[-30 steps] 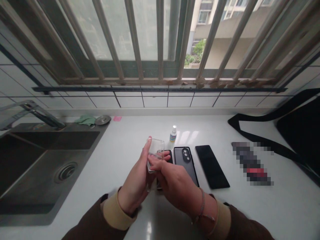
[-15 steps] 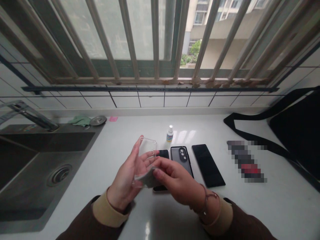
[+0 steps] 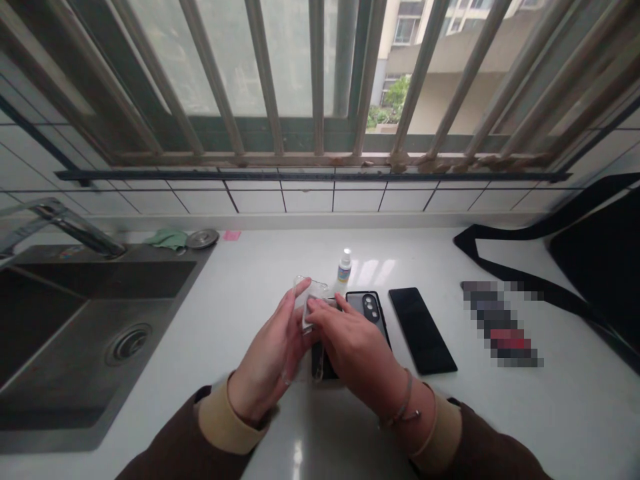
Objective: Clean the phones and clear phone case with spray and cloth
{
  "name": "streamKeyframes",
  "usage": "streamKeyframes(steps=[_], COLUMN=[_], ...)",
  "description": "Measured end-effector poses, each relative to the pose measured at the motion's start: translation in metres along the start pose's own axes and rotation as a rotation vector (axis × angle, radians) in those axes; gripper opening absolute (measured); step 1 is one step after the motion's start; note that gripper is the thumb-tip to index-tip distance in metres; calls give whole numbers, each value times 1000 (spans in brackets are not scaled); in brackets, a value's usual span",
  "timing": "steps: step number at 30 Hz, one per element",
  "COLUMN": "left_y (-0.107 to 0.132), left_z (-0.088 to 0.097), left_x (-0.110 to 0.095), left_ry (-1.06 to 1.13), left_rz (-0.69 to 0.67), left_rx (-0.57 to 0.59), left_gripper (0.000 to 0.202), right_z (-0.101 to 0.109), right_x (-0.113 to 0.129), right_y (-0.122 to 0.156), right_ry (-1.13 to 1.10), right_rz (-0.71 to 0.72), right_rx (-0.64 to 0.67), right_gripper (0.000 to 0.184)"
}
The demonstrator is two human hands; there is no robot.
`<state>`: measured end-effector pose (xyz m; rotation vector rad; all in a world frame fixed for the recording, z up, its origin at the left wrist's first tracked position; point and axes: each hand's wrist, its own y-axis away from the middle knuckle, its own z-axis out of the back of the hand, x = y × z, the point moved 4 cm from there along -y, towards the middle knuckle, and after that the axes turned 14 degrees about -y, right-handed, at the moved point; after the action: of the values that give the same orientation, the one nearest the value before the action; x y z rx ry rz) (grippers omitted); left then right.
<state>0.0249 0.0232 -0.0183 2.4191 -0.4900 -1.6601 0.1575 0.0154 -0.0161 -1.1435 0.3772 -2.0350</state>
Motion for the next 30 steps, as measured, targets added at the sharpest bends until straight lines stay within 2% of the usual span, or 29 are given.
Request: streamKeyframes(steps=[5,7,11,13,15,16,18,19,20,21,24,26,30], left_y=[-2,-5,-7,-6,-5,-5,-4,-3,-3,-2,1,2,1], left_z=[10,14,18,17,14,13,9,7,4,2,-3,-3,2], left_x=[-11,-15,-17,-15,-14,-13,-9,-7,-4,-2,2,1,-2], left_ry=[5,14,38,65,87,90,78,65,50,40,30,18,-27], left_rz=[-53,-104,-119,-92,-74,-66,-36,-17,2,15,-5,-46,-118], left_rx=[-180,-235,-243,-213,-166,-139,-79,-48,-16,17,83,71,-18], left_gripper=[60,59,55,56,57,58,58,57,57,57,54,54,57], right_z=[-8,-8,-8,-6,2,9,27,35,39,40,24,13,5], right_x=[22,26,14,2,-12,-19,-25,-25,-21,-17,-8,-7,-1], right_y=[1,1,2,1,0,1,4,5,4,3,-1,-1,-1], right_ry=[-147,-259,-562,-752,-856,-830,-610,-463,-324,-207,4,95,168], right_rz=[60,-25,-340,-460,-537,-559,-535,-476,-385,-277,-29,-8,-10], right_rx=[130,169,169,79,-119,-248,-490,-558,-567,-513,-187,-57,11], right_gripper=[24,22,19,21,24,26,25,23,23,24,35,37,36])
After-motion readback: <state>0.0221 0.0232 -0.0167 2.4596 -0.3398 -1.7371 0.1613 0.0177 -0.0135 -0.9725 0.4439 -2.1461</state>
